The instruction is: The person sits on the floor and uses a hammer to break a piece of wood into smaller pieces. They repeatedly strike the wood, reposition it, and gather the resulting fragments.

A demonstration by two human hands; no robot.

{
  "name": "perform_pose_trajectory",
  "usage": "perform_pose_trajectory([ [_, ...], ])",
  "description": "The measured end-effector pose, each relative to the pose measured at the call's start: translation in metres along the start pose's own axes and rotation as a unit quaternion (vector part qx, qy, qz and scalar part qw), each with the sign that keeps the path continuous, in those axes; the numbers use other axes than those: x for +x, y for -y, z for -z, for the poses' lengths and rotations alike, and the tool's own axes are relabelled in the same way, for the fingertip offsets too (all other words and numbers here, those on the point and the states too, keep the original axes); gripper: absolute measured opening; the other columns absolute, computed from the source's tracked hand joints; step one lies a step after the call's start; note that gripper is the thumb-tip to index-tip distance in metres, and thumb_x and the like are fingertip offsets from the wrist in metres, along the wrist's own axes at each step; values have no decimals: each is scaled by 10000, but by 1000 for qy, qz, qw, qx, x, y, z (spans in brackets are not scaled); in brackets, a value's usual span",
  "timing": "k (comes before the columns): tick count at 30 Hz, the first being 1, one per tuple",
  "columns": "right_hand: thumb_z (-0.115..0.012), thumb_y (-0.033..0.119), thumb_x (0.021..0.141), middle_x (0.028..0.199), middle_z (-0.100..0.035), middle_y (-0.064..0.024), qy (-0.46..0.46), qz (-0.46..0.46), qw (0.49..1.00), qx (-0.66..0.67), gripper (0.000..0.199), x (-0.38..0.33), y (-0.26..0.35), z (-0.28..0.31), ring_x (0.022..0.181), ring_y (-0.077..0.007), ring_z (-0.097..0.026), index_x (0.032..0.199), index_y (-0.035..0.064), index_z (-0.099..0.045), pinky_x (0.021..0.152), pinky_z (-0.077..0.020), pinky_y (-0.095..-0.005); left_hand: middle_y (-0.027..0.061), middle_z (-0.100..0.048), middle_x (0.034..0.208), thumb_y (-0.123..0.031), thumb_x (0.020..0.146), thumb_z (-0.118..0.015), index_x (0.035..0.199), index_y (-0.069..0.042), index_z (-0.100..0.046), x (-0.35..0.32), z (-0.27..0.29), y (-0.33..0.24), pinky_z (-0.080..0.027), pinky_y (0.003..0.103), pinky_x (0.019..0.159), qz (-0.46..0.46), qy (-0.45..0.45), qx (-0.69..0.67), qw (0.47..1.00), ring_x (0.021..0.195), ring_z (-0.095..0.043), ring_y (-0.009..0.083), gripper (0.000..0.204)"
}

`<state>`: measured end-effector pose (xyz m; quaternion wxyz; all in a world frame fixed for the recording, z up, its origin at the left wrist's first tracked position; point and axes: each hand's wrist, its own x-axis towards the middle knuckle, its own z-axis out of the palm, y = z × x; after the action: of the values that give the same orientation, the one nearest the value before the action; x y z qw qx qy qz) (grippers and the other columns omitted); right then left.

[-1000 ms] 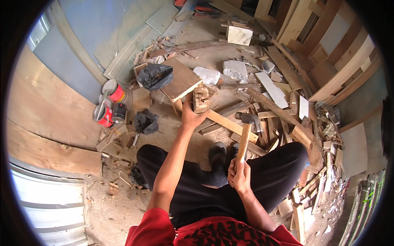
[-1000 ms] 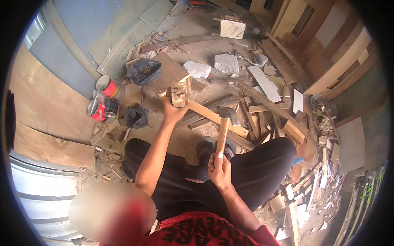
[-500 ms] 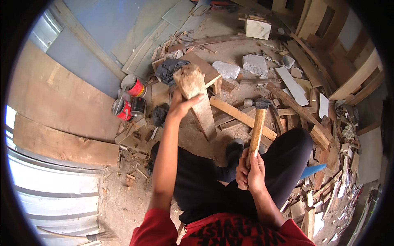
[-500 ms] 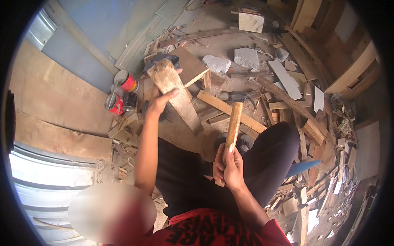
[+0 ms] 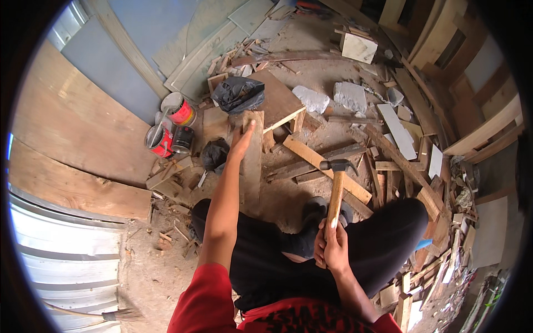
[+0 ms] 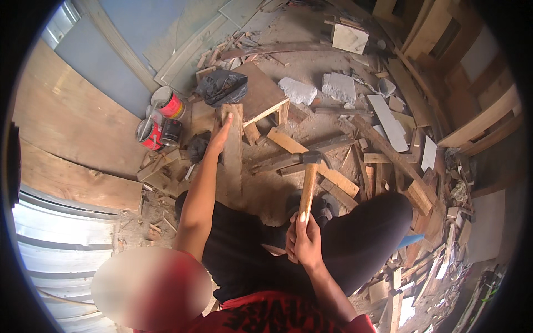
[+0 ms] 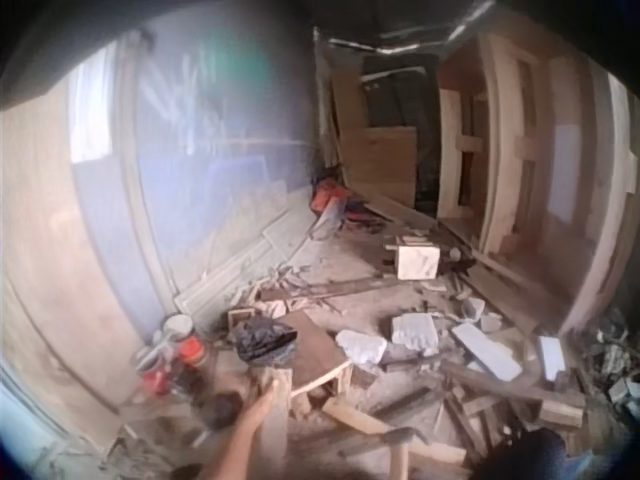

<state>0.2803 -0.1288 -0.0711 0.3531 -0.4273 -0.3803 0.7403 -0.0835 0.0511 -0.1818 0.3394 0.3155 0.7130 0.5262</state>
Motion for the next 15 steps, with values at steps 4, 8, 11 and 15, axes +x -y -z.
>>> perform_pose_trajectory([
  [4,-436,403,1052,589,-394,14,-24,14,994,-106,360,7,1,4,371,-53,-344,1012,46,-463,326,-311,-221,267,-528,1382,-804,737,-620,1364,60,-507,19,-5,30,-391,449,1076,100,7,79,992,1342,-461,376,1074],
  [8,-465,390,1045,597,-395,24,-19,49,983,-173,350,28,3,1,422,-33,-356,1012,41,-475,360,-315,-200,292,-581,1298,-821,744,-585,1319,88,-538,34,-8,49,-461,449,1010,87,49,125,987,1239,-558,386,1076],
  [11,-526,362,1026,600,-480,0,-36,69,955,-286,354,55,3,6,504,-62,-456,963,14,-510,443,-377,-246,305,-636,1181,-794,763,-592,1254,97,-580,25,-24,56,-503,448,936,87,-38,182,979,1124,-628,405,1018],
  [15,-572,231,1004,626,-594,-165,-8,213,854,-475,276,109,10,-2,522,-321,-627,988,-38,-514,472,-444,-407,310,-680,927,-715,788,-642,1028,108,-667,11,-32,59,-539,470,782,27,-121,235,964,915,-682,434,858],
])
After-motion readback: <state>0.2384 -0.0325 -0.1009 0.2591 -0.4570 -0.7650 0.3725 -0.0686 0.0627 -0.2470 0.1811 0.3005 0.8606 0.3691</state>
